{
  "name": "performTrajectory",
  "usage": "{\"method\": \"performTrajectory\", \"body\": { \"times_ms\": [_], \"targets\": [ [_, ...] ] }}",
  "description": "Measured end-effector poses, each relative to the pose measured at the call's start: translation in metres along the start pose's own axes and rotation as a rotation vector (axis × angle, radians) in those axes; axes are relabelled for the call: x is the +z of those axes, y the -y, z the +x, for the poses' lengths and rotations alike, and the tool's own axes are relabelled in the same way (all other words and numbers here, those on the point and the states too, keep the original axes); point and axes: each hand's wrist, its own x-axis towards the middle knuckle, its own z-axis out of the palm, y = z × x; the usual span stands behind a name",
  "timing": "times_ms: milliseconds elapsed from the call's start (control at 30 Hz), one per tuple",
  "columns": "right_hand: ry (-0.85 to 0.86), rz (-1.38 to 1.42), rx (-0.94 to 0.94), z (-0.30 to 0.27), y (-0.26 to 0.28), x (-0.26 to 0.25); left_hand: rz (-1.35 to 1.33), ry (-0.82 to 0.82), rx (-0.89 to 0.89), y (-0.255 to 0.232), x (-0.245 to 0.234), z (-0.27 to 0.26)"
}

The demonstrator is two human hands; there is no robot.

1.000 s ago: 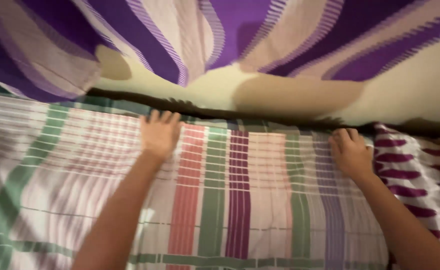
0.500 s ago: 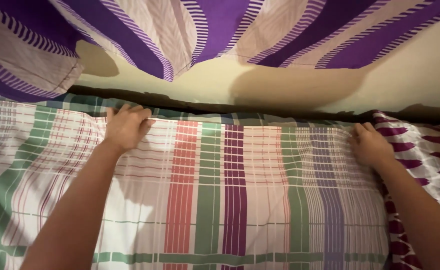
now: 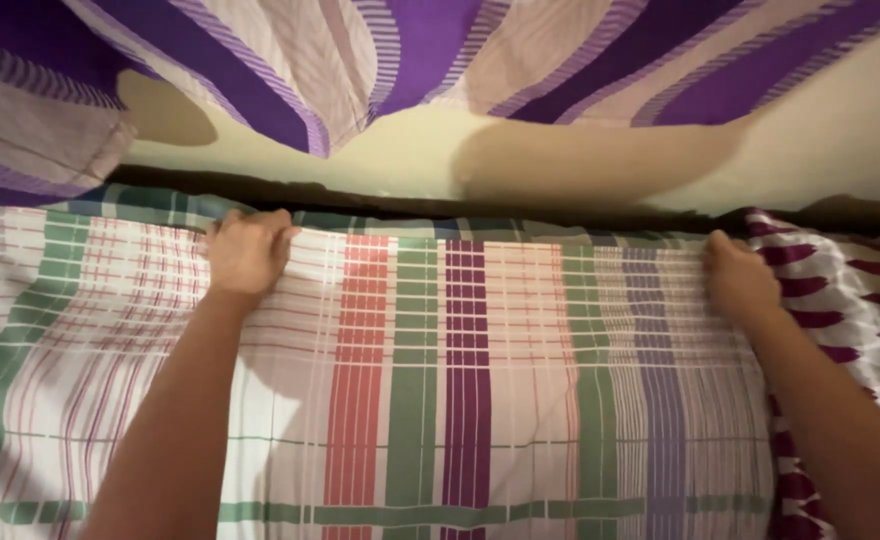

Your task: The person smooths and adjusts a plaid bedsheet on a bed, tucking the edges under the mattress and aligning the pattern. The person moves around the bed to reach different sides and repeatedly flattens the sheet with both hands.

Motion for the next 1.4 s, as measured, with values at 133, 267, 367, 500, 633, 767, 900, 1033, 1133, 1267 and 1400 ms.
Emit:
{"method": "performTrajectory", "body": {
  "times_ms": [133, 267, 367, 500, 633, 767, 900, 1033, 1133, 1267, 1400],
  "targets": [
    [-0.638, -0.410, -0.300, -0.015, 0.037, 0.027, 0.000, 0.079, -0.055, -0.002, 0.001, 0.000],
    [0.435, 0.917, -0.706, -0.107, 0.153, -0.017, 0.020, 0.064, -0.119, 0.003, 0.004, -0.002],
    [0.148, 1.064, -0.785, -0.052, 0.135, 0.027, 0.026, 0.111, -0.150, -0.002, 0.002, -0.001],
    [-0.524, 1.042, -0.675, -0.033, 0.138, 0.019, -0.028, 0.151, -0.206, -0.003, -0.003, -0.002],
    [0.365, 1.289, -0.703, -0.090, 0.180, 0.037, -0.006, 0.148, -0.216, -0.001, -0.001, 0.003],
    [0.056, 1.064, -0.666, -0.054, 0.154, 0.015, -0.032, 0.138, -0.199, 0.000, 0.006, 0.001],
    [-0.572, 0.773, -0.627, -0.010, 0.098, 0.019, -0.044, 0.104, -0.176, 0.002, 0.006, -0.001],
    [-0.557, 0.308, -0.791, -0.024, 0.040, 0.039, 0.011, 0.119, -0.177, -0.004, -0.001, -0.001],
    [-0.351, -0.079, -0.541, -0.028, -0.005, 0.045, 0.081, 0.113, -0.165, -0.012, 0.000, 0.000],
    [-0.454, -0.064, -0.480, -0.027, -0.024, 0.043, 0.280, 0.047, -0.139, -0.049, -0.006, 0.000],
    [-0.198, 0.077, -0.310, -0.002, -0.037, 0.044, 0.096, 0.025, 0.096, -0.123, -0.020, -0.009]
  ]
}}
